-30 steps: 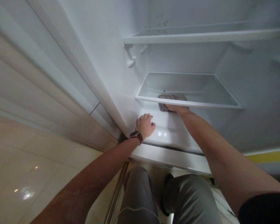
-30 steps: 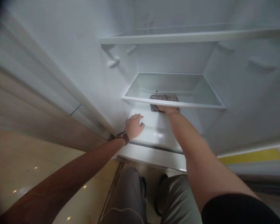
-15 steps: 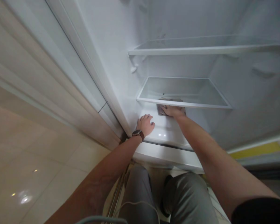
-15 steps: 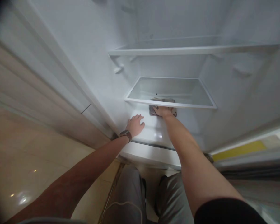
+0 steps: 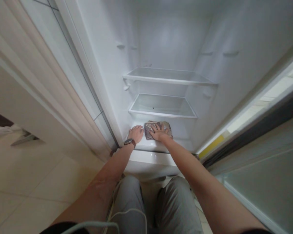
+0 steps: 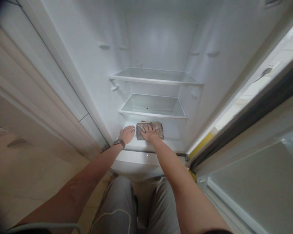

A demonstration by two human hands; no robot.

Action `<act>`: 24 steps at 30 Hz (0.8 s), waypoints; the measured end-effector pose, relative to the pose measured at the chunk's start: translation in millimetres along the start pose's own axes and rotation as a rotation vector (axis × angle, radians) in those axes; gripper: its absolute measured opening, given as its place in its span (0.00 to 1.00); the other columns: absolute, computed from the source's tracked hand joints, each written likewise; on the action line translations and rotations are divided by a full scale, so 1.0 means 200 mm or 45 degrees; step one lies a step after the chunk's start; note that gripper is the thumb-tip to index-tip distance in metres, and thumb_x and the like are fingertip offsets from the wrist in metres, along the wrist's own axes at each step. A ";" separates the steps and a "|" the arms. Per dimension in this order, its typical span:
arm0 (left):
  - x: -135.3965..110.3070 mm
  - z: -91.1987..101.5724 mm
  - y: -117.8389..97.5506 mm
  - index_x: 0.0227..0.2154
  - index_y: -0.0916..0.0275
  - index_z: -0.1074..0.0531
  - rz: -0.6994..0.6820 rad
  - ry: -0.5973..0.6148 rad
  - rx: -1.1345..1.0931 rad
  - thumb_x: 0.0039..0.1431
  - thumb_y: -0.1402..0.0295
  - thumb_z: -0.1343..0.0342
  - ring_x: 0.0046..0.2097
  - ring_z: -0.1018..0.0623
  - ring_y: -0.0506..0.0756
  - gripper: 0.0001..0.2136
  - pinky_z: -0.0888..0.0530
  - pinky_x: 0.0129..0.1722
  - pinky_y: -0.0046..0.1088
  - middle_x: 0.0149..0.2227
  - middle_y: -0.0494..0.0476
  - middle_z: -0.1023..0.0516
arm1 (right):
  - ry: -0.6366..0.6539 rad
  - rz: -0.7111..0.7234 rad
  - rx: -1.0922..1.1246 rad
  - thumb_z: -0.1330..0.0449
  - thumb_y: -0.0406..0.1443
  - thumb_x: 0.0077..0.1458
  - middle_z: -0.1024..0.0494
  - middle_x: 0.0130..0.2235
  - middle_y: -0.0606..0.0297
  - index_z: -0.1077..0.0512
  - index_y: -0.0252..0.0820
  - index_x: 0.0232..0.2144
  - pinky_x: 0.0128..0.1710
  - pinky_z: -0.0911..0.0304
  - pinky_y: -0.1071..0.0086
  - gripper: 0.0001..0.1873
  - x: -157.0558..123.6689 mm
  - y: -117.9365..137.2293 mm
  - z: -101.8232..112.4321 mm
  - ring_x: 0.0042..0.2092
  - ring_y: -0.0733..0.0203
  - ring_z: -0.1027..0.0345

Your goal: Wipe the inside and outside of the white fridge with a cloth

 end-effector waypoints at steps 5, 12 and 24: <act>0.01 -0.02 0.01 0.57 0.59 0.27 -0.026 -0.035 -0.017 0.76 0.63 0.58 0.58 0.25 0.62 0.17 0.29 0.57 0.41 0.57 0.61 0.22 | 0.021 0.033 0.000 0.64 0.62 0.67 0.71 0.78 0.73 0.61 0.64 0.76 0.68 0.74 0.26 0.40 -0.15 0.03 -0.04 0.76 0.33 0.83; 0.00 -0.02 0.02 0.58 0.62 0.29 -0.020 -0.127 -0.060 0.76 0.64 0.56 0.56 0.23 0.61 0.16 0.29 0.56 0.36 0.54 0.63 0.22 | 0.059 0.046 -0.042 0.64 0.61 0.68 0.73 0.78 0.70 0.62 0.60 0.77 0.68 0.72 0.25 0.41 -0.23 0.06 -0.06 0.76 0.31 0.83; -0.03 0.01 -0.01 0.56 0.61 0.30 -0.028 -0.167 -0.044 0.77 0.63 0.57 0.53 0.22 0.60 0.15 0.27 0.54 0.35 0.52 0.64 0.22 | 0.087 0.014 -0.018 0.61 0.60 0.69 0.73 0.78 0.71 0.62 0.62 0.77 0.69 0.75 0.27 0.40 0.02 0.11 0.00 0.76 0.33 0.84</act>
Point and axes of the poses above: each hand's wrist, its own x-axis towards the middle knuckle, its own z-axis out of the back of the hand, y = z × x, the point moved 2 cm from there along x, towards the middle knuckle
